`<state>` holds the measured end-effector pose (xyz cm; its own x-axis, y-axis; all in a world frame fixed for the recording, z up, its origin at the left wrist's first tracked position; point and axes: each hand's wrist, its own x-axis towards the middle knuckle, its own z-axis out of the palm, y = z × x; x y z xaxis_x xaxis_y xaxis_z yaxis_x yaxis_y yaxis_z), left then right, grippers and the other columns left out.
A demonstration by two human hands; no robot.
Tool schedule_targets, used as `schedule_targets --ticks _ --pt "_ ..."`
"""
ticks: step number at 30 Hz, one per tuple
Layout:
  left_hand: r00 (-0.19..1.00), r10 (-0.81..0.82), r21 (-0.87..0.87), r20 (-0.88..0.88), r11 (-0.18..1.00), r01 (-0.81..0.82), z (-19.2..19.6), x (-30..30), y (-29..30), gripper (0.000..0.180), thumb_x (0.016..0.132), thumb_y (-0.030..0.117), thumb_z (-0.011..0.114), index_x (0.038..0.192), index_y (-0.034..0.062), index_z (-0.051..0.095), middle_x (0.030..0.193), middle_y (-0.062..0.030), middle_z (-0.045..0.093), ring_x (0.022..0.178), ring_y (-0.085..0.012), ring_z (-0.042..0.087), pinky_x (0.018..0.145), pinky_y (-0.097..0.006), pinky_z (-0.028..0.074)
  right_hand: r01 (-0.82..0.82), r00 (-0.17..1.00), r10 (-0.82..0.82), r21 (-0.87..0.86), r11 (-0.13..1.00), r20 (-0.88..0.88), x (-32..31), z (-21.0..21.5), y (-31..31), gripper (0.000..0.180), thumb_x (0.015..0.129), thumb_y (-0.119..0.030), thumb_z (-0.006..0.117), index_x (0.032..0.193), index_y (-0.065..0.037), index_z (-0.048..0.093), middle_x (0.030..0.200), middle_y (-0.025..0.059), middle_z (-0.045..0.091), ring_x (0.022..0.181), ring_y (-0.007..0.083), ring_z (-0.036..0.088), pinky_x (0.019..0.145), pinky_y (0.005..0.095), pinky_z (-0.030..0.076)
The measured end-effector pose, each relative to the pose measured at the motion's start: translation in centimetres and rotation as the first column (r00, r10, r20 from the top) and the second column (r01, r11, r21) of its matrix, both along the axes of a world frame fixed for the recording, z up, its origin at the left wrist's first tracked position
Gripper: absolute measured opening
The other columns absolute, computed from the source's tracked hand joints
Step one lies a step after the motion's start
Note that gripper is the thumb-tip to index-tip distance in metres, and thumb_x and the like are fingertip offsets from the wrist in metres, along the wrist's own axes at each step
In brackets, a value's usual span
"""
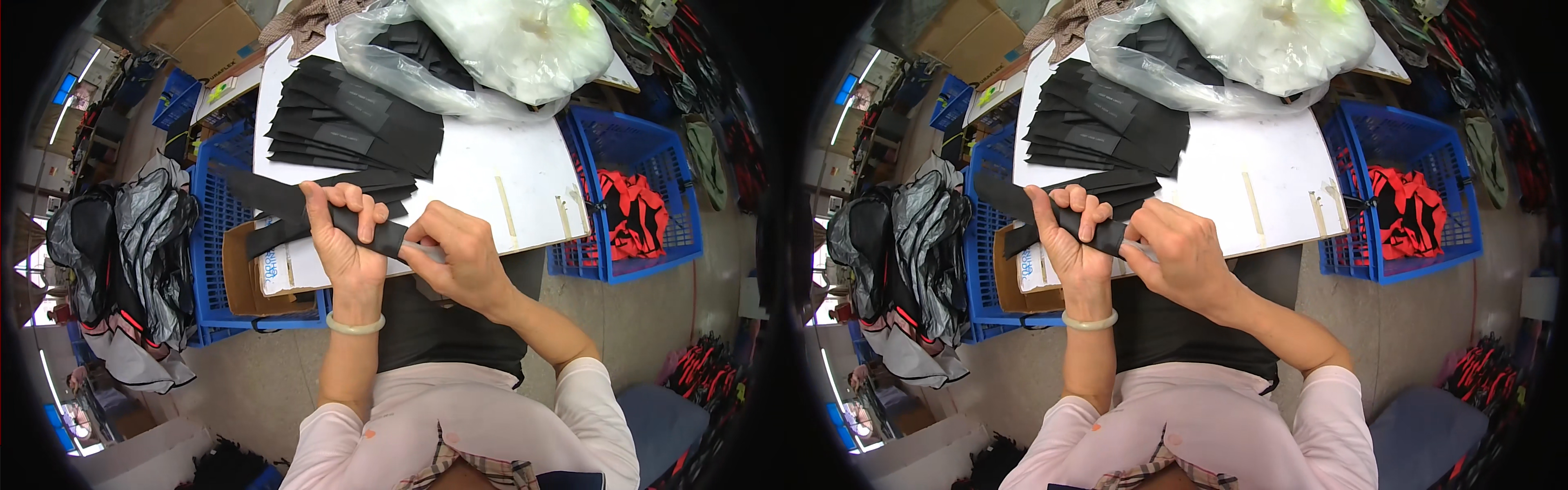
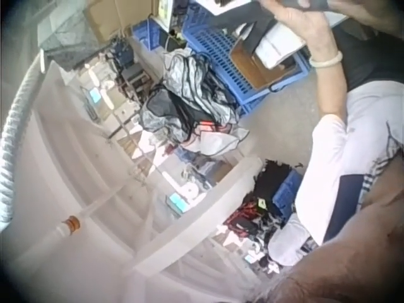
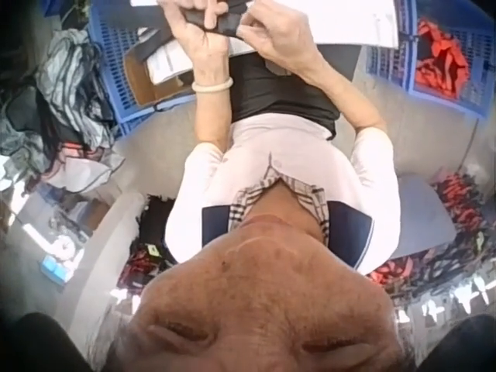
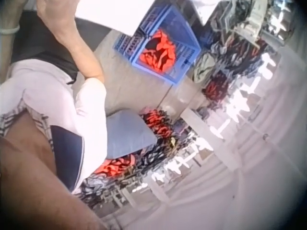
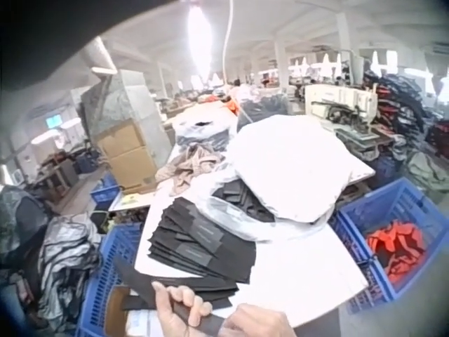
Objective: Applying white adhesive strips or backings to black fabric straps at a manufacturing workstation.
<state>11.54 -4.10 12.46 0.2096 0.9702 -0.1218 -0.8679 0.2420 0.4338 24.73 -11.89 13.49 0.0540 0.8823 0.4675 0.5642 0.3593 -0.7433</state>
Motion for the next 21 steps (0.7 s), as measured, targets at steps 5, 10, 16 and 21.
schedule_targets --ticks 5,10,16,21 --pt "0.999 0.016 -0.017 0.049 1.000 -0.015 -0.4 -1.2 1.0 0.045 0.090 0.048 0.061 0.068 0.0095 0.052 0.064 -0.0030 0.050 0.041 -0.0120 0.039 0.050 -0.027 0.042 -0.040 0.999 0.041 0.041 0.998 -0.033 1.3 0.3 -1.0 0.021 0.071 -0.005 0.076 0.079 0.000 0.057 0.079 0.0115 0.060 0.062 0.0242 0.059 0.055 0.0316 0.046" --pt "0.996 -0.022 -0.067 0.085 0.997 0.028 -0.6 0.1 0.3 0.044 0.090 0.048 0.061 0.068 0.0096 0.054 0.063 -0.0029 0.050 0.041 -0.0118 0.038 0.050 -0.027 0.042 -0.119 0.985 0.083 0.243 0.963 0.153 1.3 -0.6 -0.8 0.020 0.073 -0.002 0.075 0.081 0.000 0.057 0.089 0.0132 0.063 0.069 0.0247 0.063 0.057 0.0323 0.051" --pt "0.991 -0.010 -0.136 0.135 0.990 0.029 -0.7 -0.7 1.0 0.045 0.090 0.047 0.061 0.066 0.0097 0.054 0.061 -0.0020 0.048 0.039 -0.0101 0.035 0.046 -0.024 0.040 -0.133 0.983 0.096 0.246 0.960 0.157 1.3 0.1 -0.4 0.021 0.071 -0.002 0.076 0.084 0.001 0.060 0.086 0.0119 0.063 0.071 0.0243 0.063 0.056 0.0319 0.051" --pt "0.983 -0.012 -0.217 0.185 0.975 0.053 -0.8 -0.6 1.0 0.046 0.089 0.048 0.062 0.066 0.0096 0.054 0.061 -0.0017 0.047 0.040 -0.0104 0.034 0.046 -0.024 0.040 -0.137 0.982 0.099 0.253 0.958 0.161 1.0 -1.1 -0.2 0.019 0.072 -0.003 0.075 0.080 0.001 0.058 0.086 0.0111 0.060 0.070 0.0246 0.061 0.059 0.0337 0.050"
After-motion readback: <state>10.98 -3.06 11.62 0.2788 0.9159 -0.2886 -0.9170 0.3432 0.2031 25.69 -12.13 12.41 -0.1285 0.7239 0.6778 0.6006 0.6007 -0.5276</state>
